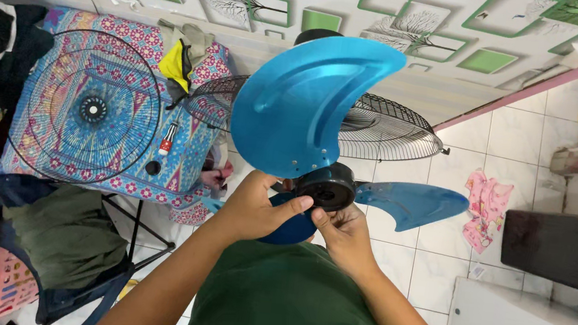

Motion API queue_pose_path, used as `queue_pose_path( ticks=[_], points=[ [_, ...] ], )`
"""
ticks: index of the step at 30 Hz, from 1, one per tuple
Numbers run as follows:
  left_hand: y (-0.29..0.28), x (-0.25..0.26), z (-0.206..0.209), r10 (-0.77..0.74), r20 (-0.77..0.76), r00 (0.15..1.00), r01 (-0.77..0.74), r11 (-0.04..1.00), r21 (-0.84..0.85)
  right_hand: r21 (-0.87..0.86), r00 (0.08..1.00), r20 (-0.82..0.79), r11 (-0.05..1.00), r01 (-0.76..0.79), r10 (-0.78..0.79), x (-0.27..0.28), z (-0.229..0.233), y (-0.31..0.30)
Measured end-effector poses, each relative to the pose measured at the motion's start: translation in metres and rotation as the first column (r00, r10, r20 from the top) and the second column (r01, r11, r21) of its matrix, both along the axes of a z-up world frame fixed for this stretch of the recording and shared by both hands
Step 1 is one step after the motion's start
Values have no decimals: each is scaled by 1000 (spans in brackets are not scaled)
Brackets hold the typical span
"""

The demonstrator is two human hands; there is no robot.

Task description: The person wipes a blue fan blade with a yellow cloth, then attaches the blade to the fan motor. They secure the blade with a nut and finally attach the front wire cage to complete the assembly.

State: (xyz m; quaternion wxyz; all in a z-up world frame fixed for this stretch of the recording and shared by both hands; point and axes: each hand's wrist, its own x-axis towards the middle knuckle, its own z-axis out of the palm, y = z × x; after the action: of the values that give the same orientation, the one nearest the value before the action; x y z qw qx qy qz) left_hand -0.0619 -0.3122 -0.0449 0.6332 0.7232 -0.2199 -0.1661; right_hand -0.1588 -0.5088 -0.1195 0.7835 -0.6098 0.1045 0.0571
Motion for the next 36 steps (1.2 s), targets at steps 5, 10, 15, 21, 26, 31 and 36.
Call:
queue_pose_path(
  ticks=[5, 10, 15, 21, 26, 31, 36],
  points=[
    [14, 23, -1, -127, -9, 992, 126, 989, -73, -98, 1000, -7, 995, 24, -25, 10, 6, 6],
    [22, 43, 10, -165, -34, 986, 160, 981, -108, -203, 1000, 12, 979, 23, -21, 28, 32, 23],
    [32, 59, 23, -170, 138, 976, 192, 967, -166, -635, 975, -131, 740, -221, 179, 44, 91, 35],
    [52, 82, 18, -242, 356, 903, 209, 970, 127, -729, 982, -93, 661, -180, 165, 43, 133, 34],
    [59, 103, -16, -307, 377, 874, 289, 952, 104, -810, 974, 225, 554, 194, -13, 42, 131, 38],
    [64, 115, -46, -361, 347, 866, 333, 933, 140, -967, 960, 230, 150, 207, 161, 73, 127, 53],
    [57, 117, -73, -460, 455, 763, 391, 888, 242, -994, 981, 103, 58, 94, 164, 81, 93, 54]
  ],
)
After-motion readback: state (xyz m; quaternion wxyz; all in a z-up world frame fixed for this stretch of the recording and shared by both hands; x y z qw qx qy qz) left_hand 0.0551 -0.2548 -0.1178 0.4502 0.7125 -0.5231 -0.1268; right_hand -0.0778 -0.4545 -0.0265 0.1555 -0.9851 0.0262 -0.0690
